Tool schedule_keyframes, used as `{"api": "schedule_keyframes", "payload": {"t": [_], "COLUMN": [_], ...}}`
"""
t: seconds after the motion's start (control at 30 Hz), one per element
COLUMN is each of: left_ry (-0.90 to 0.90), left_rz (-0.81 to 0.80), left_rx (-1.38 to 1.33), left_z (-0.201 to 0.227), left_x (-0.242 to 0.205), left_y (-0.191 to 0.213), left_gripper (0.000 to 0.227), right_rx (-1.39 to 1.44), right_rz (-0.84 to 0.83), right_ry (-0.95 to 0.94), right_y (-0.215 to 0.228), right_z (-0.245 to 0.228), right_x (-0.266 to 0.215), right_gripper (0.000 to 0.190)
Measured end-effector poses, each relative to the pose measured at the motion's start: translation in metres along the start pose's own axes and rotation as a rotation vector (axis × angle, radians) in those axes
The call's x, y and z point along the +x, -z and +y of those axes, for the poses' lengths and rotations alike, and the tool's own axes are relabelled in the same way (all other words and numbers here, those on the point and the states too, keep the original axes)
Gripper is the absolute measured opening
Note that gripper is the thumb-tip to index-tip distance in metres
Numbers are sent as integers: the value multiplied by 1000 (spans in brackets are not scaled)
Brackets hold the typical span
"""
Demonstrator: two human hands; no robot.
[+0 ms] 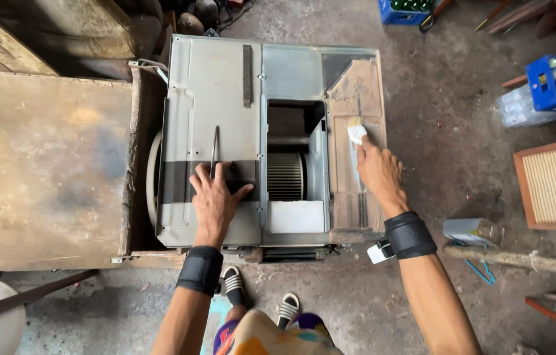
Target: Clean the internal components of an air conditioning unit using a brush and a small tool.
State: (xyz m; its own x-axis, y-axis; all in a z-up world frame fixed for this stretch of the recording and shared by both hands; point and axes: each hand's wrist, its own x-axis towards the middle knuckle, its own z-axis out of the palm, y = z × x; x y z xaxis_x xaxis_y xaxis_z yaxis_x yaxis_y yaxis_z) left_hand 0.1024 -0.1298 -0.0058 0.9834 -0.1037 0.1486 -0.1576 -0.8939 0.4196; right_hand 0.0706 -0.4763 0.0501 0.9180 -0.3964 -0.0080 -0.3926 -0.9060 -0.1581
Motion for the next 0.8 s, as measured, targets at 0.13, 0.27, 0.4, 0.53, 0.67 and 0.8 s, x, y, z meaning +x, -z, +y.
{"api": "schedule_keyframes", "payload": {"t": [0.13,0.27,0.4,0.53,0.67,0.8], "left_ry": [43,44,-6,-45,-40,-30], "left_rz": [-117,-129,-134,-171,-169,-160], "left_rx": [-20,-49,-15,40,52,33], "left_z": [-2,-12,-16,-18,-18,-14], "left_x": [3,7,17,16,18,18], "left_y": [10,3,-1,-2,-4,4], "left_gripper": [83,98,112,115,114,113], "right_rx": [-16,-43,-76,-49,-15,-41], "right_rz": [-5,-61,-58,-76,-138,-44], "right_ry": [-44,-108,-160,-169,-172,-54], "right_y": [2,5,3,9,12,2], "right_z": [3,-3,-6,-16,-17,-6], "right_x": [-32,-75,-81,-54,-8,-2], "right_gripper": [40,43,43,44,45,43]}}
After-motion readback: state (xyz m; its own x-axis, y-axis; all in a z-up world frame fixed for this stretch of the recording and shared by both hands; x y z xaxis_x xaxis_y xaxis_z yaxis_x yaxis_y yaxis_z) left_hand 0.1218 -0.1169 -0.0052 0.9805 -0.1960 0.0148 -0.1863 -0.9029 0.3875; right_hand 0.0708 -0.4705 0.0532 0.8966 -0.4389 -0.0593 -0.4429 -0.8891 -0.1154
